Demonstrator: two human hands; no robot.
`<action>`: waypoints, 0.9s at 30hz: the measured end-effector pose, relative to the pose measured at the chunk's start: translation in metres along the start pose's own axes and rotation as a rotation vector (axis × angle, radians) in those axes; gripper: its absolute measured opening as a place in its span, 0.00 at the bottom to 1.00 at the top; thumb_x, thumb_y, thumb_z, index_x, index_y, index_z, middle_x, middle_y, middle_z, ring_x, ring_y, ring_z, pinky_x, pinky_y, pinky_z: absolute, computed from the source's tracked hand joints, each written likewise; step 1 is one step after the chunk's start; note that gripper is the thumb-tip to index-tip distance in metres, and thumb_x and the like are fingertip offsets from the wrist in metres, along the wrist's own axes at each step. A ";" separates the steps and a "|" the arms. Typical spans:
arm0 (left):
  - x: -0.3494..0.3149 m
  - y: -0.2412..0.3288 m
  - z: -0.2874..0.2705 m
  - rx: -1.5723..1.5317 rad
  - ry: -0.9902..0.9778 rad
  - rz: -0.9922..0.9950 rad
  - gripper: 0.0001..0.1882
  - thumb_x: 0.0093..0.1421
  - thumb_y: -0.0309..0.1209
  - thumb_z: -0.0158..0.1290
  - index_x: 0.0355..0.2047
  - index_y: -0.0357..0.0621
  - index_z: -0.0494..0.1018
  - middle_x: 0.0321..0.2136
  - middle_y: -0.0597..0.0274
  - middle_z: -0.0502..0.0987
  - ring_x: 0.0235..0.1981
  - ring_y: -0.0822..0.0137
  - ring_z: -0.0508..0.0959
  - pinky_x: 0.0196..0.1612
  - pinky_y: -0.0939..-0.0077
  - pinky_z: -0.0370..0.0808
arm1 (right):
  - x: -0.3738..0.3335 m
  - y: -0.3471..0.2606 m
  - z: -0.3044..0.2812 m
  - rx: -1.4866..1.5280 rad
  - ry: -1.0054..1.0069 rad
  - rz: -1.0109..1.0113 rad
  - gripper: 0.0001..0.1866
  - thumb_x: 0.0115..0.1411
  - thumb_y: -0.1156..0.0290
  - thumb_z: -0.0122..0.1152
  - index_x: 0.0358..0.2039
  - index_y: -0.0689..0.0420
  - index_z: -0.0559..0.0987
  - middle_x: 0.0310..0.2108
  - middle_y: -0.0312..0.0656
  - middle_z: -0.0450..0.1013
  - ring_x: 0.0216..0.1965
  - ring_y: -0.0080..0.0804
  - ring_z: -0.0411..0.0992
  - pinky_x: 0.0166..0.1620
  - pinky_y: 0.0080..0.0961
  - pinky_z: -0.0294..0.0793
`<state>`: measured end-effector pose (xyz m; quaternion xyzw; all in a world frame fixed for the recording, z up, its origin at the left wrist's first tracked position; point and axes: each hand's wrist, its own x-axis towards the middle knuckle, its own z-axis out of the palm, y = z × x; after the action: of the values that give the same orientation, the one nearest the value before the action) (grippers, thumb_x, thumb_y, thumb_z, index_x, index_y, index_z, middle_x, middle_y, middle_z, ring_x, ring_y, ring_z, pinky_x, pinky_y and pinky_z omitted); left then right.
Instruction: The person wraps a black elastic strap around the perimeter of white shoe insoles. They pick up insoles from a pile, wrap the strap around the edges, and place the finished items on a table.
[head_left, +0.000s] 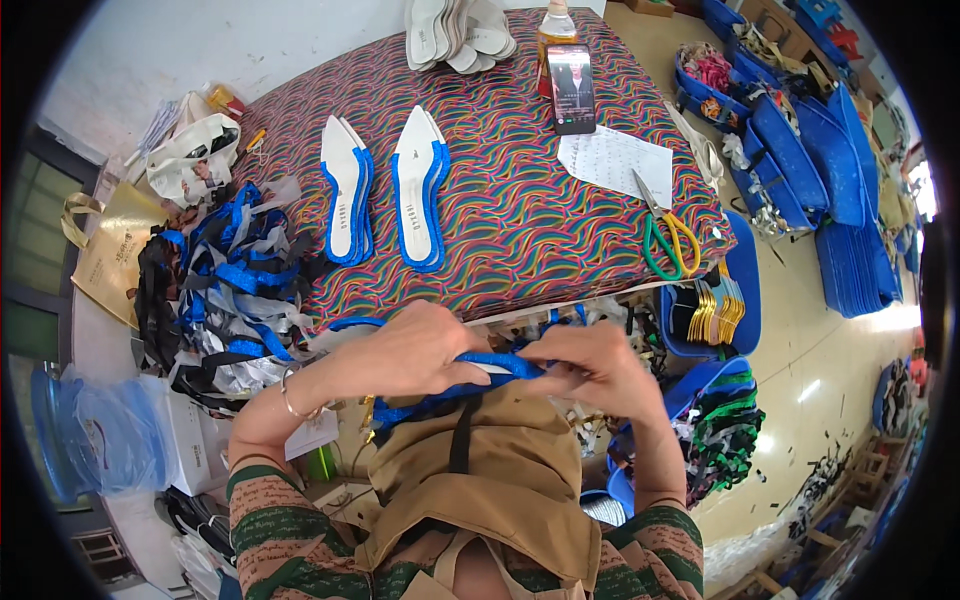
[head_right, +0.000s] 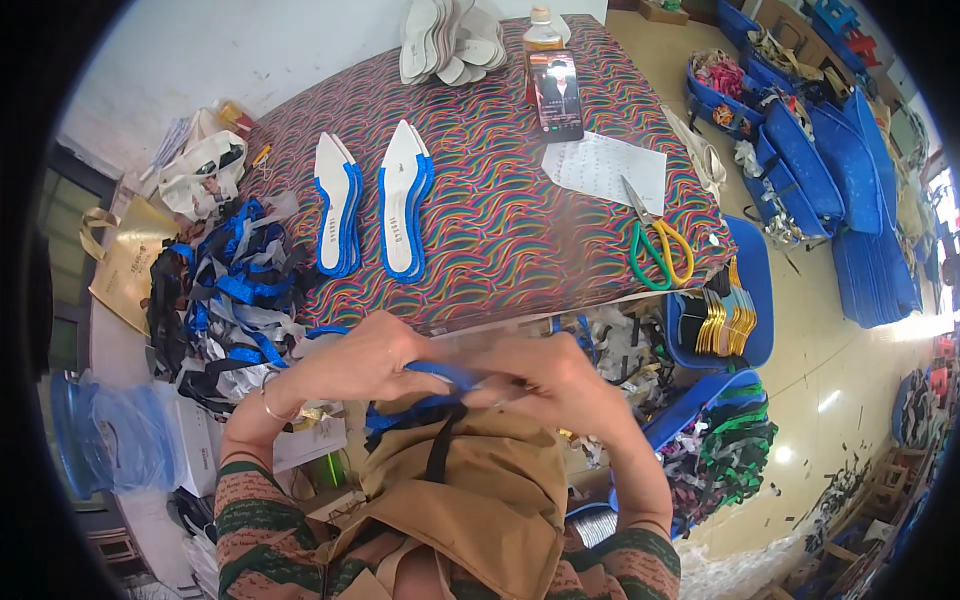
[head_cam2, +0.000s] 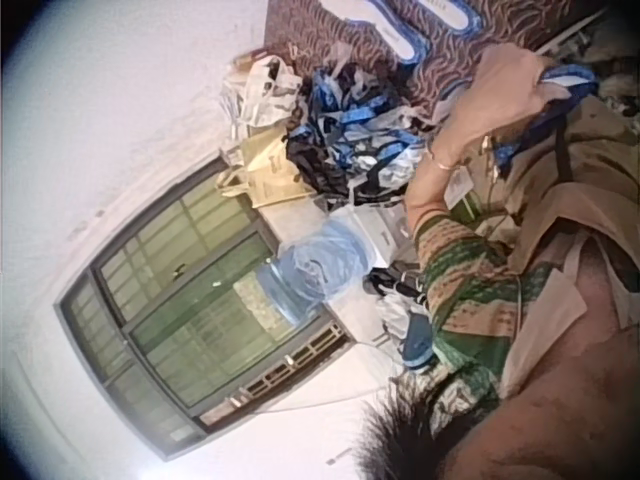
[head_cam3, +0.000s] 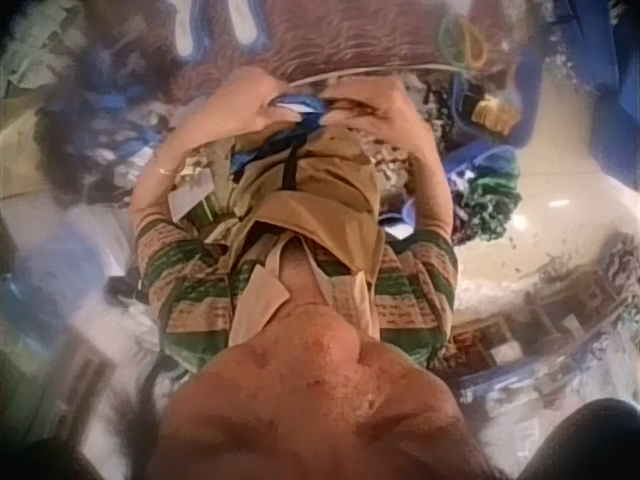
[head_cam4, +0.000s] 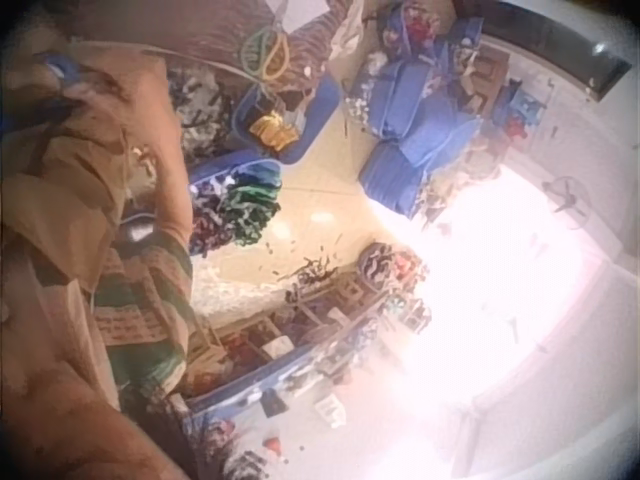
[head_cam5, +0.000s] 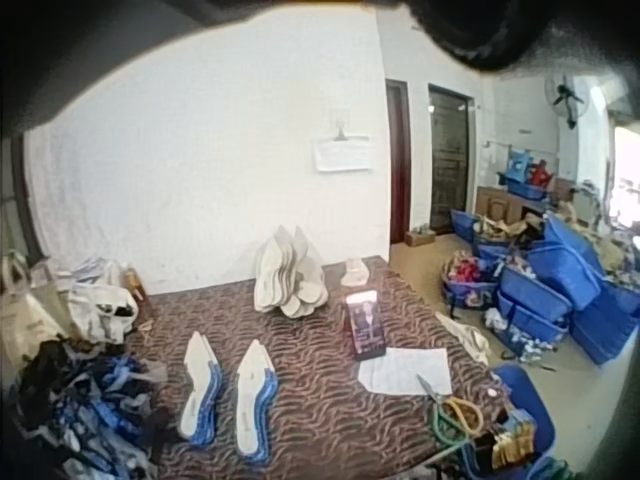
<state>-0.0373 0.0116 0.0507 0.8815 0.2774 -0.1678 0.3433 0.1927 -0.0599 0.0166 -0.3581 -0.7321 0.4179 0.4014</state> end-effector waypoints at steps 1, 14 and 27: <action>-0.008 -0.002 0.008 0.027 0.236 0.157 0.14 0.53 0.33 0.59 0.39 0.40 0.76 0.28 0.54 0.78 0.29 0.52 0.78 0.31 0.58 0.71 | -0.003 0.006 -0.002 0.252 0.058 0.073 0.12 0.49 0.74 0.69 0.36 0.63 0.82 0.27 0.40 0.77 0.24 0.22 0.71 0.22 0.24 0.63; -0.033 0.006 -0.010 0.033 0.386 0.078 0.13 0.51 0.28 0.59 0.38 0.38 0.76 0.23 0.59 0.76 0.26 0.60 0.78 0.31 0.67 0.73 | -0.006 0.010 -0.036 0.395 0.194 0.351 0.05 0.54 0.82 0.65 0.32 0.63 0.79 0.25 0.34 0.75 0.22 0.13 0.69 0.25 0.12 0.67; 0.017 0.033 0.035 -1.693 0.768 0.240 0.24 0.66 0.30 0.48 0.59 0.29 0.61 0.44 0.41 0.76 0.43 0.49 0.79 0.48 0.58 0.78 | -0.007 0.015 0.083 0.725 0.689 0.331 0.04 0.53 0.85 0.64 0.28 0.63 0.78 0.23 0.40 0.75 0.19 0.17 0.67 0.22 0.15 0.64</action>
<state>-0.0075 -0.0268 0.0346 0.3562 0.3086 0.4291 0.7706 0.1252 -0.0873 -0.0261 -0.4239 -0.2996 0.5601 0.6456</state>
